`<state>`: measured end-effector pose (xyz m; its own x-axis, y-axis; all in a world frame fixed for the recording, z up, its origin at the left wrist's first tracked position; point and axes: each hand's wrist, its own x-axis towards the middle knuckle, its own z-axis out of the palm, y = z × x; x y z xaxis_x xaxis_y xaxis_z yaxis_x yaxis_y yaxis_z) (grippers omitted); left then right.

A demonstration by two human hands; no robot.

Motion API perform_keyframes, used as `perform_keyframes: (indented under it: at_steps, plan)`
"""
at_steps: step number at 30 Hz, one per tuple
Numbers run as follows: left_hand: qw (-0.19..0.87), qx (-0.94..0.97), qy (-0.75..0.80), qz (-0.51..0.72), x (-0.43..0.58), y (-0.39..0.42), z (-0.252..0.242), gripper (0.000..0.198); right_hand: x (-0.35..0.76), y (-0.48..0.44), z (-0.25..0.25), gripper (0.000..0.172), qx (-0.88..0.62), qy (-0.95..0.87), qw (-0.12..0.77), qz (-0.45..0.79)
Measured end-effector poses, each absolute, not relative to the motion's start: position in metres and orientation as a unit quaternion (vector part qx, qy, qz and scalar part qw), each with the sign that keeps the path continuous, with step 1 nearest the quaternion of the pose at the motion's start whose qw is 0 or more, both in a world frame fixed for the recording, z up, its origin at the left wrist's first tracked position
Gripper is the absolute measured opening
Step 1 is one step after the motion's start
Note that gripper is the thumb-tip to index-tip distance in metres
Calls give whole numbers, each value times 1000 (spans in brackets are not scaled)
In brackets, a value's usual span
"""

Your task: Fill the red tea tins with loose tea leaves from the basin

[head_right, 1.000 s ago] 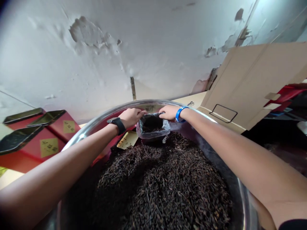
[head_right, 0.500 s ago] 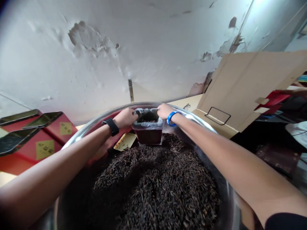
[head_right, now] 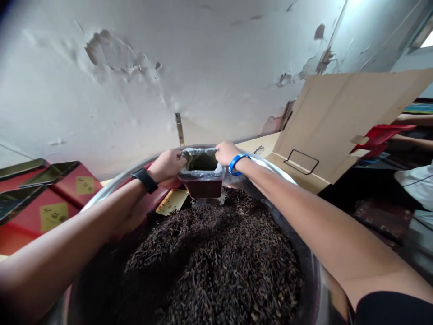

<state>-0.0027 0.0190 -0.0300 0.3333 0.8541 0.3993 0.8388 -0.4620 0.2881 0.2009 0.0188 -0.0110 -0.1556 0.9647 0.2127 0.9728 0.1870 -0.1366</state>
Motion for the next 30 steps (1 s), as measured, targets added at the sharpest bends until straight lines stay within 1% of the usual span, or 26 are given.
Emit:
perform_keyframes:
  at_steps: [3, 7, 12, 18, 20, 23, 27, 30]
  plan:
    - [-13, 826, 502, 256, -2, 20, -34, 19, 201, 17, -10, 25, -633, -764, 123, -19]
    - [-59, 815, 501, 286, 1, 21, -43, 21, 203, 18, -13, 30, -643, -746, 168, -44]
    - [-45, 809, 536, 238, 4, 26, -66, 20, 204, 28, -37, 33, -635, -753, 168, -40]
    - [-79, 798, 540, 254, 2, 30, -79, 24, 204, 28, -50, 36, -613, -754, 212, -100]
    - [-77, 794, 550, 246, 2, 30, -82, 28, 201, 26, -51, 38, -613, -761, 189, -98]
    - [-57, 793, 567, 215, 2, 29, -83, 31, 201, 27, -49, 37, -619, -774, 117, -62]
    - [-22, 830, 524, 189, 4, 29, -72, 26, 206, 31, -40, 28, -607, -793, 43, -4]
    - [25, 854, 494, 162, 3, 27, -59, 22, 211, 31, -34, 23, -597, -801, 4, 35]
